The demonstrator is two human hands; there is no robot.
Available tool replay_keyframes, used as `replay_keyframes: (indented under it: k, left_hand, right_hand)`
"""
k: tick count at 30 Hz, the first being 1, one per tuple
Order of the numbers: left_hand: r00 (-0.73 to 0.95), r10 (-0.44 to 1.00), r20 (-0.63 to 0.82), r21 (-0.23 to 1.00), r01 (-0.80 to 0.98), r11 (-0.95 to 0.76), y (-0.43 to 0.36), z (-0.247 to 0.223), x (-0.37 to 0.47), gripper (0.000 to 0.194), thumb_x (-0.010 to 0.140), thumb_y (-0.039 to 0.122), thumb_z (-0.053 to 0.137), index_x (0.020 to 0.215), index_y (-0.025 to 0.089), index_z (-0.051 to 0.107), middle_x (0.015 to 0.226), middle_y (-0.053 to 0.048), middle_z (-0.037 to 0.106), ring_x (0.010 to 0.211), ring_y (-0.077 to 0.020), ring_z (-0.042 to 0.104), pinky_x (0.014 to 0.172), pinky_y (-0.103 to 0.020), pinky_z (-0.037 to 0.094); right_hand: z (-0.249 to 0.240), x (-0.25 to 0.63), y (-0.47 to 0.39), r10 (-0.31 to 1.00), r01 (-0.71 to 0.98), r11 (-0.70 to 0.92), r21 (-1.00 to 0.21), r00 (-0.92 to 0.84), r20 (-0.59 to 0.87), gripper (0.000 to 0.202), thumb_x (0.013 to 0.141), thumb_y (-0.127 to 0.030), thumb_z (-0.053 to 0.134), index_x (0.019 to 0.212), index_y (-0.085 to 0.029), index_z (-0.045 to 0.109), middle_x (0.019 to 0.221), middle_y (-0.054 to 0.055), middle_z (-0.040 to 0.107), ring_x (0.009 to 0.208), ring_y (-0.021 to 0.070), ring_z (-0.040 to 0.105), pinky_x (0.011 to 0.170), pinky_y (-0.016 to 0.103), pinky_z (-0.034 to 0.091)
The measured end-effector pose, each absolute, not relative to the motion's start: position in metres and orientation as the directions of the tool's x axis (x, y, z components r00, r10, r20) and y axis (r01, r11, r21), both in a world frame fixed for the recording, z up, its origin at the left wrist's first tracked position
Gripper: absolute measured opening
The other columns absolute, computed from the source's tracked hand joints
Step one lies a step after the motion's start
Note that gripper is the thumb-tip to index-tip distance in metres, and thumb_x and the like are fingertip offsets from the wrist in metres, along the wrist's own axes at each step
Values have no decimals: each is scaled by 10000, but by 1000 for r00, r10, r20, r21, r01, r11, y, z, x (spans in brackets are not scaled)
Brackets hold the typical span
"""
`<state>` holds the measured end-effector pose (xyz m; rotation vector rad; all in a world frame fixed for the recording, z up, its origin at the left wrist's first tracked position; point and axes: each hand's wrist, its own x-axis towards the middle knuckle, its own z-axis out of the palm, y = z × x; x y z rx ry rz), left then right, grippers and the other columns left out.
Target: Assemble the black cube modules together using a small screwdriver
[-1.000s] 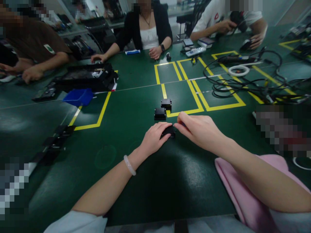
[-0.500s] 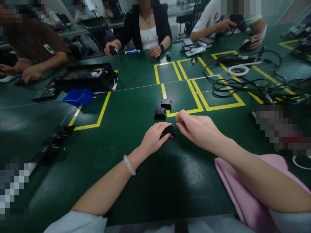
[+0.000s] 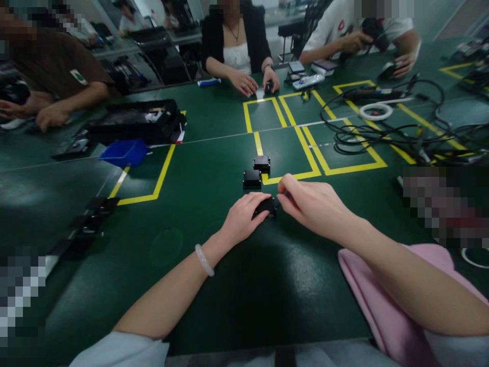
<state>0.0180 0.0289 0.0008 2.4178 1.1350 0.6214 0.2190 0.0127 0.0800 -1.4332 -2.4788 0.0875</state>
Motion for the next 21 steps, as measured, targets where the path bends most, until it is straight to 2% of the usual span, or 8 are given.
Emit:
replay_keyframes:
  k: [3, 8, 13, 18, 21]
  left_hand:
    - [571, 792, 216, 527, 615, -586, 29, 1, 18, 352, 905, 267, 494, 1253, 216, 484, 1252, -70, 553, 1145, -223, 520, 994, -414, 436]
    - [575, 791, 210, 531, 612, -586, 29, 1, 18, 356, 904, 263, 495, 1256, 217, 482, 1253, -73, 551, 1150, -228, 518, 990, -417, 439]
    - [567, 796, 211, 542, 610, -578, 29, 1, 18, 348, 910, 281, 483, 1252, 216, 483, 1249, -75, 554, 1135, -230, 525, 982, -429, 444]
    - [570, 794, 211, 542, 608, -580, 29, 2, 18, 359, 906, 269, 491, 1260, 217, 477, 1249, -73, 553, 1146, -228, 520, 990, -427, 440]
    - [572, 792, 214, 540, 607, -583, 29, 2, 18, 354, 904, 271, 492, 1255, 219, 483, 1247, -76, 553, 1145, -229, 525, 982, -426, 446]
  right_hand:
    - [82, 219, 12, 866, 854, 496, -157, -474, 161, 249, 955, -363, 332, 917, -192, 509, 735, 7, 649, 663, 159, 621, 544, 256, 294]
    - [82, 219, 13, 856, 836, 511, -200, -474, 207, 178, 928, -269, 371, 1025, -177, 488, 770, 3, 654, 652, 142, 614, 536, 250, 288]
    - [82, 220, 13, 863, 847, 503, -173, -481, 156, 247, 956, -357, 332, 915, -189, 508, 723, 5, 646, 644, 150, 609, 536, 256, 275]
    - [84, 219, 12, 862, 836, 504, -216, -471, 187, 177, 931, -268, 359, 1024, -181, 482, 772, 4, 651, 638, 135, 597, 531, 247, 274]
    - [84, 219, 11, 866, 843, 498, -206, -472, 164, 196, 943, -318, 348, 961, -189, 495, 762, 7, 653, 650, 142, 601, 535, 251, 272]
